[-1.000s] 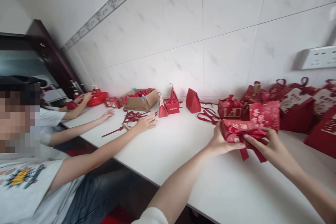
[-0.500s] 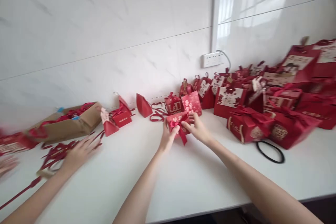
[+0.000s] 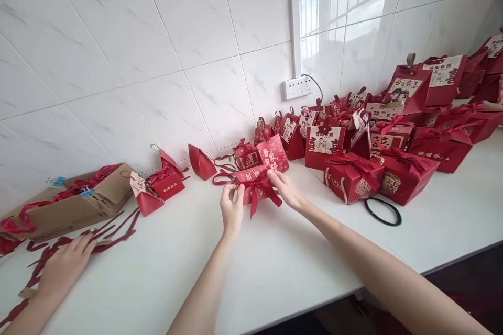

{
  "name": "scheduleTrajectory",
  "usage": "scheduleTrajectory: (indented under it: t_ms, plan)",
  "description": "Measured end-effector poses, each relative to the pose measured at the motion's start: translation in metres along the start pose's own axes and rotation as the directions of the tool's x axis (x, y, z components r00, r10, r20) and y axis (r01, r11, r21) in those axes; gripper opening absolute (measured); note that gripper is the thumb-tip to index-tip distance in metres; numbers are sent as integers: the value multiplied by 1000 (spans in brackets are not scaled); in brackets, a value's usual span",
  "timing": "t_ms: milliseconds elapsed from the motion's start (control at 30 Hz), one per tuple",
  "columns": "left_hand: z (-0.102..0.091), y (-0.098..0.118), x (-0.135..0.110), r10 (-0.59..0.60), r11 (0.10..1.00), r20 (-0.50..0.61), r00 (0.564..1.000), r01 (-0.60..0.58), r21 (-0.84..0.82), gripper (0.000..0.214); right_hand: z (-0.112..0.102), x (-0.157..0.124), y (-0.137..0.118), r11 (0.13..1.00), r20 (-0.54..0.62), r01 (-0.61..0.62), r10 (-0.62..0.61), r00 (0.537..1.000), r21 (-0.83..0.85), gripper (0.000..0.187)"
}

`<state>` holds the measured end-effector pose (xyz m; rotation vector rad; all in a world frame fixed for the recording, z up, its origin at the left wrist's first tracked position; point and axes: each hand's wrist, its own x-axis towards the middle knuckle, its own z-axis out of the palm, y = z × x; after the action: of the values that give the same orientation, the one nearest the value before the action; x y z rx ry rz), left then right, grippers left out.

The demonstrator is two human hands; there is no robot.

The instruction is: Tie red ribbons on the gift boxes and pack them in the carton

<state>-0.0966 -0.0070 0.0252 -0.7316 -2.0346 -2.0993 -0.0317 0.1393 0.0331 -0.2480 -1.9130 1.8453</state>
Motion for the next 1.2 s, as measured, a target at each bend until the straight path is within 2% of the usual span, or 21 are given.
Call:
scheduleTrajectory:
  t_ms: [167, 267, 433, 533, 700, 800, 1000, 1200]
  plan:
    - [-5, 0, 2, -55, 998, 113, 992, 52, 31, 28, 0, 4, 2, 999, -22, -28, 28, 999, -23, 47]
    - [-7, 0, 4, -85, 996, 124, 989, 82, 29, 29, 0, 4, 1, 1000, -34, -18, 18, 999, -10, 46]
    - [-6, 2, 3, -92, 996, 176, 980, 91, 15, 29, -4, 3, -8, 988, -92, 18, -32, 995, -151, 51]
    - [-4, 4, 2, -129, 991, 189, 973, 133, -12, 27, -6, 4, -8, 988, -77, 4, -16, 997, -156, 45]
    - [-2, 8, 0, -180, 978, 176, 968, 195, -69, 29, -4, 5, -3, 1000, -55, -1, 2, 998, 24, 28]
    - [-2, 8, 0, -185, 972, 172, 967, 206, -113, 29, -4, 6, -3, 985, 11, -37, 36, 999, 169, 24]
    - [-2, 6, -1, -203, 964, 155, 967, 225, -140, 28, -8, 9, -2, 860, 121, -178, 136, 983, 478, 32]
    - [-2, 5, -1, -210, 974, 107, 972, 218, -69, 30, -9, 11, 2, 826, 140, -212, 163, 977, 522, 36]
